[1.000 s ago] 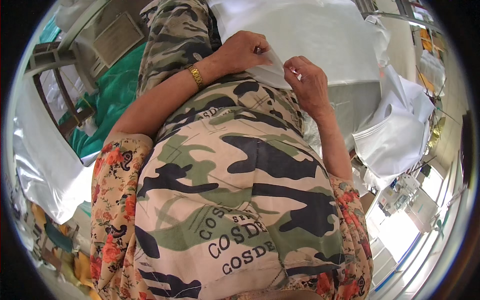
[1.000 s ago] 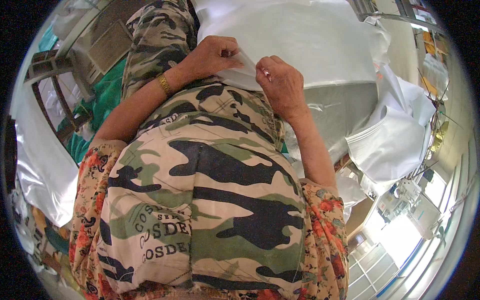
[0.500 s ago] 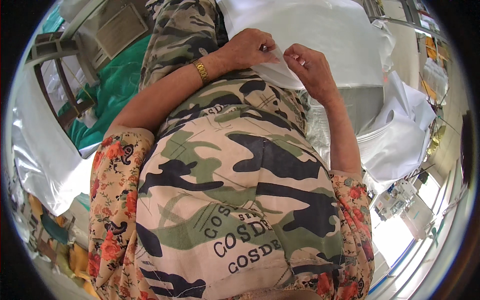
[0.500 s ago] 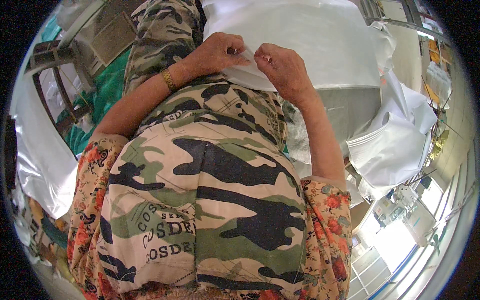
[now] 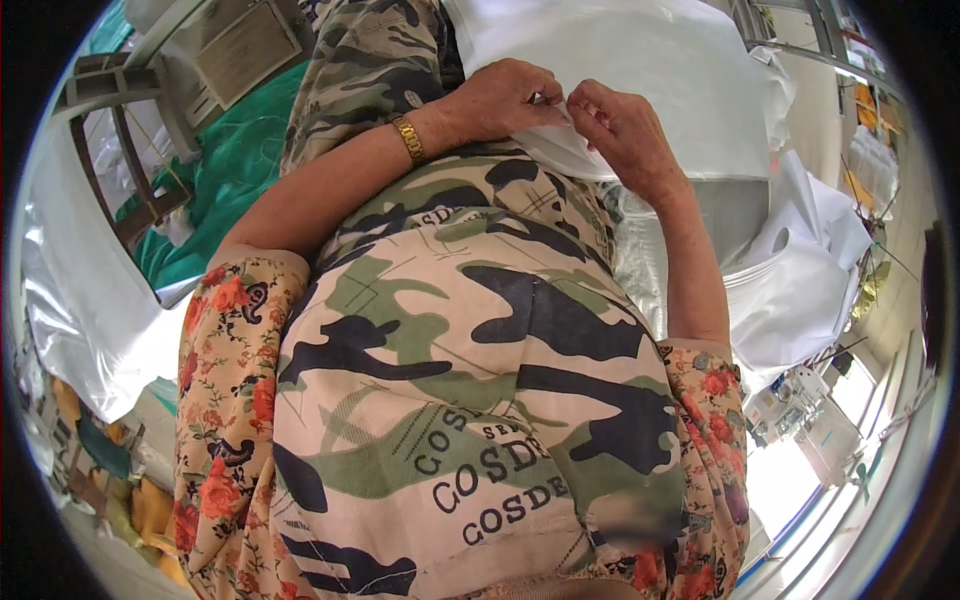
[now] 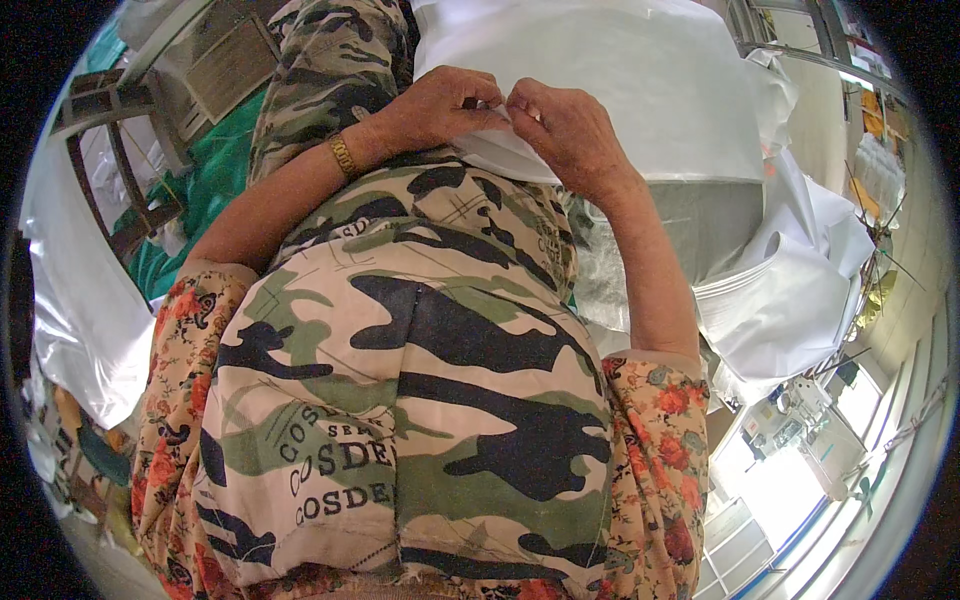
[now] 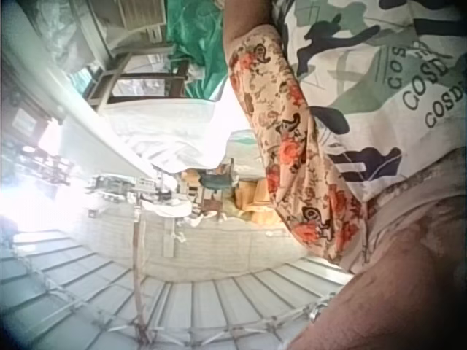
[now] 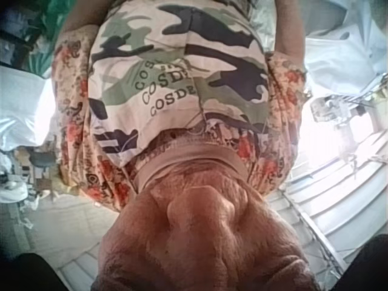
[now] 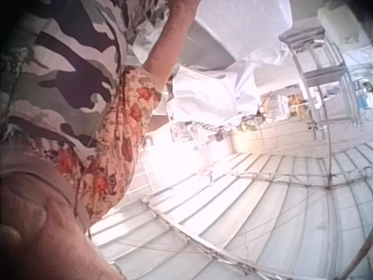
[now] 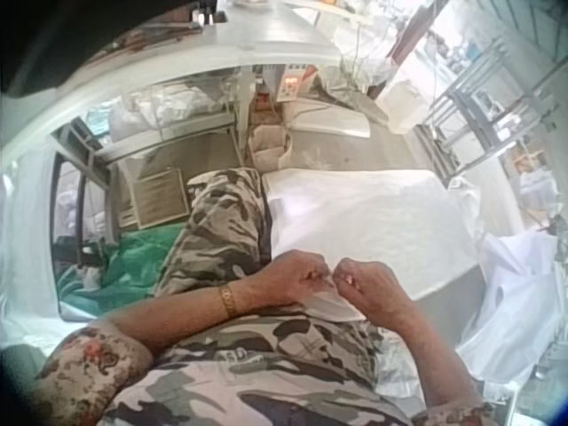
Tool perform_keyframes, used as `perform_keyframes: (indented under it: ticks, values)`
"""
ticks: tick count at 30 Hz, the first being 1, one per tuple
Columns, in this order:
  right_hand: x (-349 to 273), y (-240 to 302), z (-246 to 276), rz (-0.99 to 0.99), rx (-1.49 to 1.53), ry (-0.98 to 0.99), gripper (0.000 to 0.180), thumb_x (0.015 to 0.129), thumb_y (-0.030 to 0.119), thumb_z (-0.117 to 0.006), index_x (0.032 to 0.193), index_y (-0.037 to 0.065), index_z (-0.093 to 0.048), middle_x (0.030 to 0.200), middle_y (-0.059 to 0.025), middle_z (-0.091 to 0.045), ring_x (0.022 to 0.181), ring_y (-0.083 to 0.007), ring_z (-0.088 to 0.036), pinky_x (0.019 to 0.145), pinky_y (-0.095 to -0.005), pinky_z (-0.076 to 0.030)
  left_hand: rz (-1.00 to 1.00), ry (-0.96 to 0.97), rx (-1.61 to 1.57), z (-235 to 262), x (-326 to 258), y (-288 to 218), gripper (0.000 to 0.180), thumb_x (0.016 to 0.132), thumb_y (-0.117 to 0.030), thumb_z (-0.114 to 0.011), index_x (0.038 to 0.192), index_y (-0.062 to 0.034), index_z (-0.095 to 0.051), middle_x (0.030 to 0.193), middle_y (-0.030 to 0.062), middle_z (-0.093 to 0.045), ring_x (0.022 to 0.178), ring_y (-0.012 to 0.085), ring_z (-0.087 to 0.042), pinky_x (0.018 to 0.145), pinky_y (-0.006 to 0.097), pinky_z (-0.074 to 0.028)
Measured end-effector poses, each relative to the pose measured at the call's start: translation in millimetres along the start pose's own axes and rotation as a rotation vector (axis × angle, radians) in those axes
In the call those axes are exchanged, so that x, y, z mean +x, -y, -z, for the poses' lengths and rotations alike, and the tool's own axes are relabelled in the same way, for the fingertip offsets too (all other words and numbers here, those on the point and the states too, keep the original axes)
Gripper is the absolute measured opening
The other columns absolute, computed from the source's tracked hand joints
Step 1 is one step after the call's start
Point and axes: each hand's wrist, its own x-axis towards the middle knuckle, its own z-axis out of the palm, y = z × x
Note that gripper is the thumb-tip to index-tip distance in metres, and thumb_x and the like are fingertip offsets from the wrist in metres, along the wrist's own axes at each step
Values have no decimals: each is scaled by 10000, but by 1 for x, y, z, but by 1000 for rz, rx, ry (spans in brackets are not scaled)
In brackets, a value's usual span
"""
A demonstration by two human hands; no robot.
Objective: Folding and aligning large white plastic sheets at an industrial workbench.
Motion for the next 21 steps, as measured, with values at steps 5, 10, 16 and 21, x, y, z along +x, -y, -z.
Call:
perform_keyframes:
  ticks: [5,10,16,21]
  values:
    - [2,3,1,40,-75,19,182,914,243,-541,950,65,-559,796,-158,-653,768,-387,-620,685,-457,-474,-12,11,48,1,1,-2,231,828,-203,-687,857,19,-630,734,134,-560,663,288,-546,626,373,-429]
    - [4,4,2,37,-108,43,194,915,251,-535,951,61,-556,789,-161,-649,770,-387,-619,684,-462,-473,36,41,66,1,2,-2,270,805,-294,-722,883,-37,-701,793,117,-648,732,285,-614,676,373,-476]
    - [0,-3,-3,-28,3,7,216,910,255,-551,947,45,-585,807,-155,-654,745,-351,-613,700,-422,-479,24,19,35,2,1,-2,271,802,-292,-727,882,-34,-700,795,122,-651,719,282,-617,679,368,-478]
    - [-7,-5,7,-134,173,82,236,902,256,-576,927,27,-629,812,-153,-653,718,-292,-599,718,-370,-480,8,1,9,2,1,-1,252,816,-247,-714,881,-7,-676,768,131,-610,687,262,-580,654,351,-454]
